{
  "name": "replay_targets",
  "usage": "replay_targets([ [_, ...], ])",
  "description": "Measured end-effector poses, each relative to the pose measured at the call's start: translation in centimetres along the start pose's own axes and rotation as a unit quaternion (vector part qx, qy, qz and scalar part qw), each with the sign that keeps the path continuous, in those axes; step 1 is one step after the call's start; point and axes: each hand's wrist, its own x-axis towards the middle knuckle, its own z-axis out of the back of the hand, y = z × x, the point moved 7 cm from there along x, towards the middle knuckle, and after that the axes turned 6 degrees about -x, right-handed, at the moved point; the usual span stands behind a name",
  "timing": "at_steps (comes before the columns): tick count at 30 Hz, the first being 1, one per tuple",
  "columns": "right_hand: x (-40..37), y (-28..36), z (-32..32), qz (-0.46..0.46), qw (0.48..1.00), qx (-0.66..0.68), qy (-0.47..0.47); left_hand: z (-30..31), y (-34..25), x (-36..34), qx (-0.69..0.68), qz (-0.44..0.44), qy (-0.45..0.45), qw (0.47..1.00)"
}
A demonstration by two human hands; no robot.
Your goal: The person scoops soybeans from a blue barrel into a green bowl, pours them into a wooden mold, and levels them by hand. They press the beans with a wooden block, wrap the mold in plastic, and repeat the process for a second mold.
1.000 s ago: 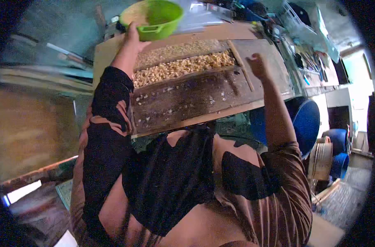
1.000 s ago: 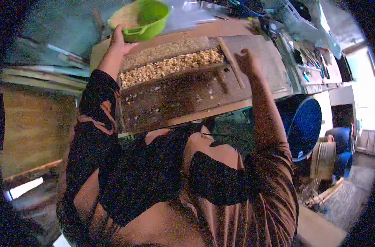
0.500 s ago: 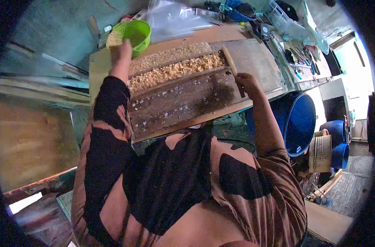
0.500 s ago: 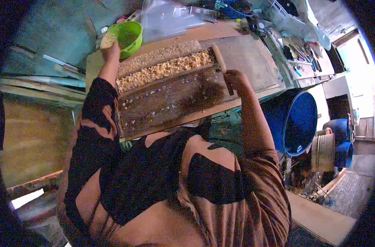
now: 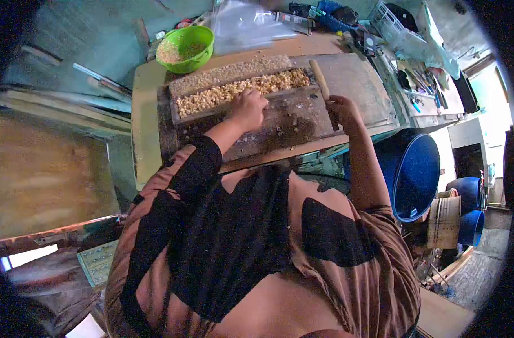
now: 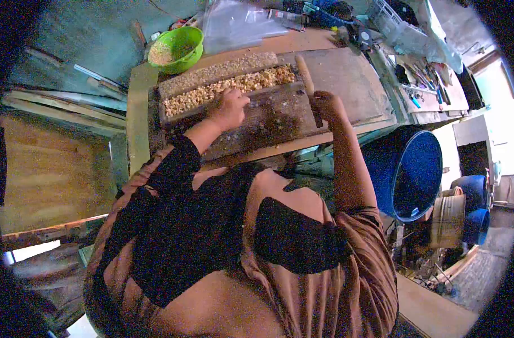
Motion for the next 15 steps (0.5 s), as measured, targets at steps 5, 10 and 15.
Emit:
replay_targets([
  [5,-1.3,0.1,0.7,-0.041,0.988,0.149,0.010,-0.4,-2.4,7.2,-0.076,-0.023,0.003,0.997],
  [10,0.4,-0.5,0.7,-0.026,0.985,0.159,0.066,-5.1,-1.3,15.3,-0.062,-0.047,-0.051,0.996],
  [15,1.6,-1.6,1.3,0.001,0.988,0.136,0.073,-6.2,-2.1,16.6,0.105,0.026,0.130,0.986],
])
